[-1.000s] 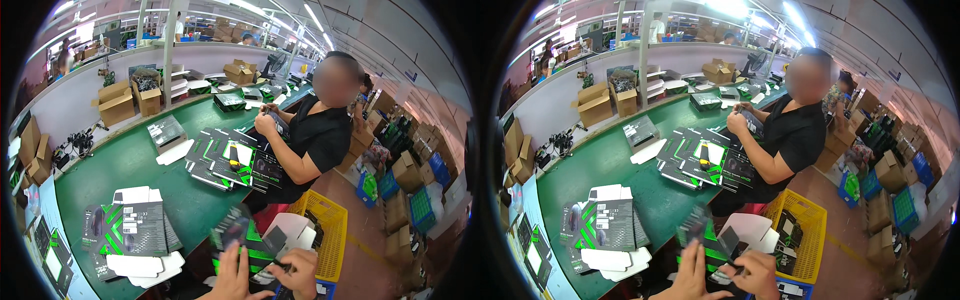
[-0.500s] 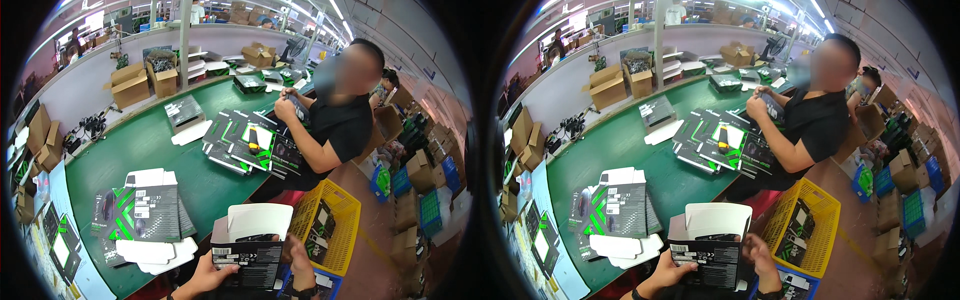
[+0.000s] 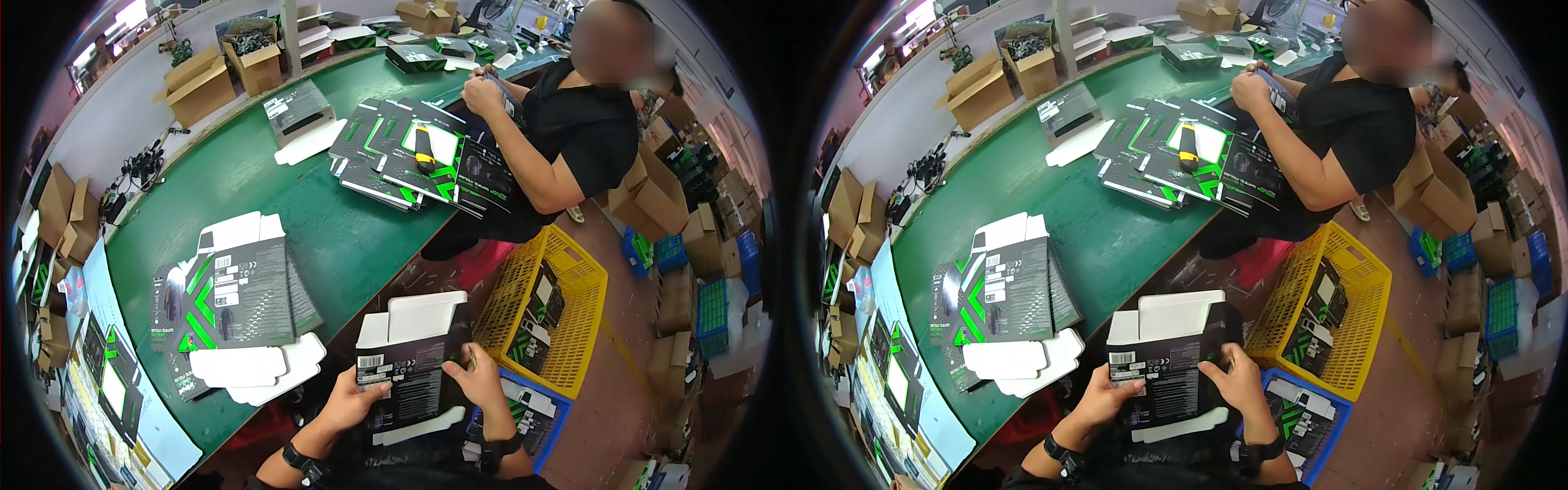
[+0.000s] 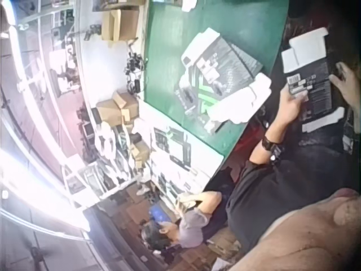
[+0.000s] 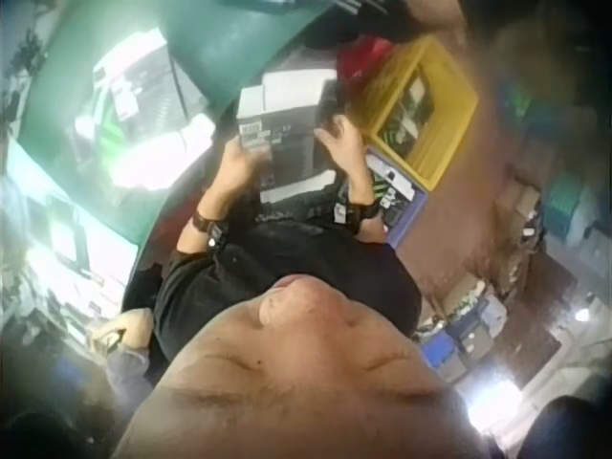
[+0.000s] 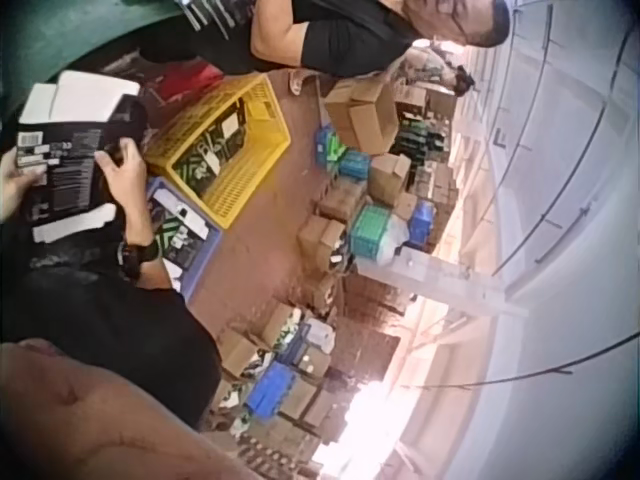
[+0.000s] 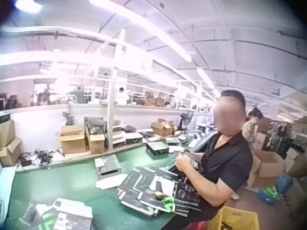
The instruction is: Assembling and folding cardboard packaging boxes for electronic components.
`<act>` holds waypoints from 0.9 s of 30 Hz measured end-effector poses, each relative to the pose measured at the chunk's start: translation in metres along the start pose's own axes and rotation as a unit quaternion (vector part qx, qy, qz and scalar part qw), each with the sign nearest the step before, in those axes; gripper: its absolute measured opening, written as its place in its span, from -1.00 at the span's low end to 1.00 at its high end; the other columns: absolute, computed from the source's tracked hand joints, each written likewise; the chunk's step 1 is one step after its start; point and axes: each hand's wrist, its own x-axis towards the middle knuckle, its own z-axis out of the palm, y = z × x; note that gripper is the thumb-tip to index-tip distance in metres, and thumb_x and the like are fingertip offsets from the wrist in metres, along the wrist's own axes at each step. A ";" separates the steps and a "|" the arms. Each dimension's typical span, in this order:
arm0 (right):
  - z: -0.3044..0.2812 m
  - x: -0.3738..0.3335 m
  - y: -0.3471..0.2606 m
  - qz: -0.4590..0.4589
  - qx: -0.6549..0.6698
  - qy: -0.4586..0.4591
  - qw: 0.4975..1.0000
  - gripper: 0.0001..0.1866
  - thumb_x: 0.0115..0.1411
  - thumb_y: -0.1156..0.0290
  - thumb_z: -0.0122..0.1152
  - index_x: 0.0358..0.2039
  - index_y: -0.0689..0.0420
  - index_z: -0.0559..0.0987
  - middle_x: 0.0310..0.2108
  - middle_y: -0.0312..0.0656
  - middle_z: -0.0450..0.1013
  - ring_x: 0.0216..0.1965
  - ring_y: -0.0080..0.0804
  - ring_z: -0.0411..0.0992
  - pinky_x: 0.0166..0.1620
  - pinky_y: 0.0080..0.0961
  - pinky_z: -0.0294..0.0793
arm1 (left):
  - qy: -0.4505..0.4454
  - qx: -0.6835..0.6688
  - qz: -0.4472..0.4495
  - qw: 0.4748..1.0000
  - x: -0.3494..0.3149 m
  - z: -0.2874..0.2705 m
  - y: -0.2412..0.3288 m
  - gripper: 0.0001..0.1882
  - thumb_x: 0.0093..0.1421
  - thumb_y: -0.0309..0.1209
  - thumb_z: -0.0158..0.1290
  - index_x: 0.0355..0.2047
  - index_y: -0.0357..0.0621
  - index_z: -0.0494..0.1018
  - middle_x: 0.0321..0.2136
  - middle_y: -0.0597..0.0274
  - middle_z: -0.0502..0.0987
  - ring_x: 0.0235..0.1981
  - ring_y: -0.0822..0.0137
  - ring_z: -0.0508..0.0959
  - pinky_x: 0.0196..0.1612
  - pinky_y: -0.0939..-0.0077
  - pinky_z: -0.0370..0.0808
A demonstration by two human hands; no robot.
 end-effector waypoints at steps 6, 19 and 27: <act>0.008 0.013 0.009 -0.214 0.257 0.043 0.941 -0.03 0.19 0.28 0.43 0.44 0.28 0.04 0.23 0.07 0.31 0.26 -0.21 0.32 0.30 -0.25 0.30 | -0.055 0.122 0.101 0.986 0.022 0.006 -0.015 0.03 0.28 -0.63 0.15 0.51 -0.13 -0.34 0.25 0.08 0.29 0.18 0.30 0.41 0.19 0.35 0.45; 0.045 0.004 0.034 -0.218 0.264 0.151 0.927 -0.23 0.24 0.36 0.34 0.34 0.28 0.15 0.13 0.00 0.34 0.15 -0.31 0.37 0.24 -0.32 0.36 | -0.018 0.218 0.088 0.972 0.031 0.016 -0.005 -0.20 0.37 -0.31 0.09 0.46 -0.14 -0.11 -0.07 -0.06 0.58 -0.02 0.16 0.62 0.10 0.27 0.50; 0.034 0.020 0.037 -0.265 0.311 0.025 0.912 -0.63 0.22 0.47 0.35 0.01 0.17 0.48 -0.16 -0.35 0.35 -0.24 -0.66 0.33 -0.17 -0.67 0.35 | -0.016 0.349 0.023 0.937 0.041 -0.007 0.011 -0.61 0.39 -0.16 0.04 -0.02 -0.14 0.19 -0.30 -0.13 0.59 -0.26 -0.04 0.65 -0.15 0.21 0.53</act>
